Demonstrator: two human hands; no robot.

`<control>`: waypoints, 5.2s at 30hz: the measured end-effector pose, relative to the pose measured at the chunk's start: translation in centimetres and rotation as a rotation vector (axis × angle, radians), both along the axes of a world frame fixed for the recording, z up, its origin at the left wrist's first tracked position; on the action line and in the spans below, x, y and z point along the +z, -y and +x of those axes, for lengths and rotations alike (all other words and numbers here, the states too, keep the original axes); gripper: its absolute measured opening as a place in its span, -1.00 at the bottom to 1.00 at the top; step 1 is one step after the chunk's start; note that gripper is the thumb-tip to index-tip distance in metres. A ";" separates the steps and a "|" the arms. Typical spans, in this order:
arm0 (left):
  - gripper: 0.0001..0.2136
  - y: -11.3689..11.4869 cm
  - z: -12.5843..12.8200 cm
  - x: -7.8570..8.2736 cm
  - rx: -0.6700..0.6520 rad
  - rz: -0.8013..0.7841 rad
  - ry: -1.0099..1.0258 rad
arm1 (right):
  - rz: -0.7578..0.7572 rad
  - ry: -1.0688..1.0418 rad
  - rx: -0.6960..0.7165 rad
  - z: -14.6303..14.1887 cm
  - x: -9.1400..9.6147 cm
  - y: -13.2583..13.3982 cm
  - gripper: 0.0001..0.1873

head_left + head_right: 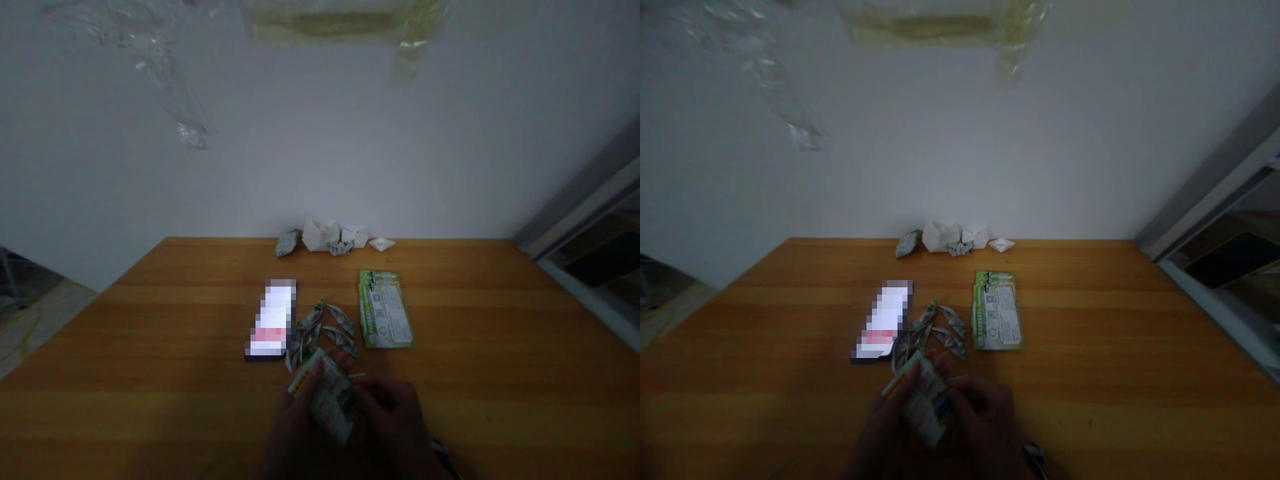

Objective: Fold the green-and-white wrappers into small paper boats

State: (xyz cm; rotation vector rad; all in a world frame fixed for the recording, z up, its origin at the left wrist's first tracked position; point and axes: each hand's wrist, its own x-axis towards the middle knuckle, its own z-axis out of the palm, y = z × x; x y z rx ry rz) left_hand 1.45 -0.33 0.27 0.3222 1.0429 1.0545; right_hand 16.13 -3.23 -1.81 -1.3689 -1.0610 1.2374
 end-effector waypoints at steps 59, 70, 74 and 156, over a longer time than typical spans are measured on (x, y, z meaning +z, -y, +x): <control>-0.49 -1.3 -1.5 -0.2 -0.155 0.182 -0.270 | 0.167 0.213 -0.268 0.1 -0.1 0.4 -0.76; -0.57 -0.8 -0.9 -0.9 -0.261 0.074 -0.171 | 0.142 0.115 -0.220 -0.6 -0.8 0.6 -0.76; -0.56 -1.0 -1.0 -0.8 -0.213 0.025 -0.106 | 0.130 0.085 -0.217 -0.6 -1.0 0.5 -0.75; -0.73 0.2 -0.5 0.8 -0.165 0.258 -0.390 | 0.174 0.004 -0.130 0.7 -0.3 -0.5 -0.83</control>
